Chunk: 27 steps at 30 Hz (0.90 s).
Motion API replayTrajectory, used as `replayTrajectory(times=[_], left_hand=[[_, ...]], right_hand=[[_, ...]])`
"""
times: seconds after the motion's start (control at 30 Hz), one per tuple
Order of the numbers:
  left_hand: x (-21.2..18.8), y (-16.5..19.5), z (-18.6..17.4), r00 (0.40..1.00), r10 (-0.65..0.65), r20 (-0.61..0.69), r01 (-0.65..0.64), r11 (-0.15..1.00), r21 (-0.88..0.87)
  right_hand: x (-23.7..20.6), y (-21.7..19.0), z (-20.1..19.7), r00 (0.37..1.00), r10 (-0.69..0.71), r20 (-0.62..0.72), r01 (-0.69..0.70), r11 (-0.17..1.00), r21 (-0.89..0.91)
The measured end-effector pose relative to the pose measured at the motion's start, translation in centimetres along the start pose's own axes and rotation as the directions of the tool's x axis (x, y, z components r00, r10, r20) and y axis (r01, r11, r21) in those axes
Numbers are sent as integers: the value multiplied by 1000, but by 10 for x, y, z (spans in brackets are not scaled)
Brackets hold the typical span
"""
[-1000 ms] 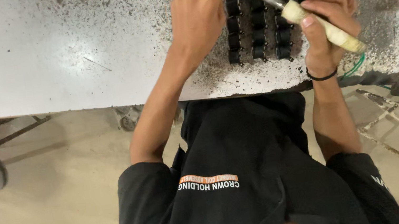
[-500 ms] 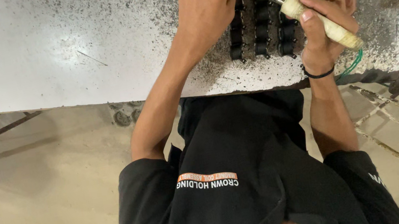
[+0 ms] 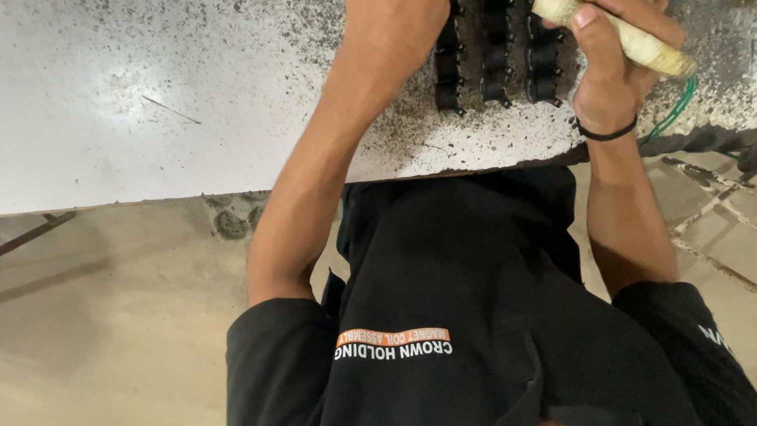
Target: The person arranges black plastic electrical components into rows on a workbench, aligning them one at a time. They then pick up a soldering iron and solder the contacts of the arranged components, working along the rows with smoke rising from the solder points.
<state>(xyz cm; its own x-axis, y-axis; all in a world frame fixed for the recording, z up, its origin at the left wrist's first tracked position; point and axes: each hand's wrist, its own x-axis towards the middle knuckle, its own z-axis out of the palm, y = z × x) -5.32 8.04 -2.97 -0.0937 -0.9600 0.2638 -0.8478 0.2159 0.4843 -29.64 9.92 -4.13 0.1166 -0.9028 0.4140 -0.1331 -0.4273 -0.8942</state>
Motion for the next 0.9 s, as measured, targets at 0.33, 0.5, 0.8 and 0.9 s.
replayTrajectory(times=[0.33,0.5,0.8,0.9], left_hand=[[-4,-5,2,982,95,-161,-111,990,-91],[-8,-6,4,977,74,-198,-99,988,-118],[-10,-9,6,965,99,-242,-128,986,-106],[-11,-10,6,965,112,-236,-142,983,-113]], right_hand=[[4,-10,1,982,125,-144,-120,992,47],[5,-10,2,987,107,-121,-102,994,48],[4,-1,0,998,31,-47,-31,1000,0],[0,1,-3,999,28,-35,-28,1000,-7]])
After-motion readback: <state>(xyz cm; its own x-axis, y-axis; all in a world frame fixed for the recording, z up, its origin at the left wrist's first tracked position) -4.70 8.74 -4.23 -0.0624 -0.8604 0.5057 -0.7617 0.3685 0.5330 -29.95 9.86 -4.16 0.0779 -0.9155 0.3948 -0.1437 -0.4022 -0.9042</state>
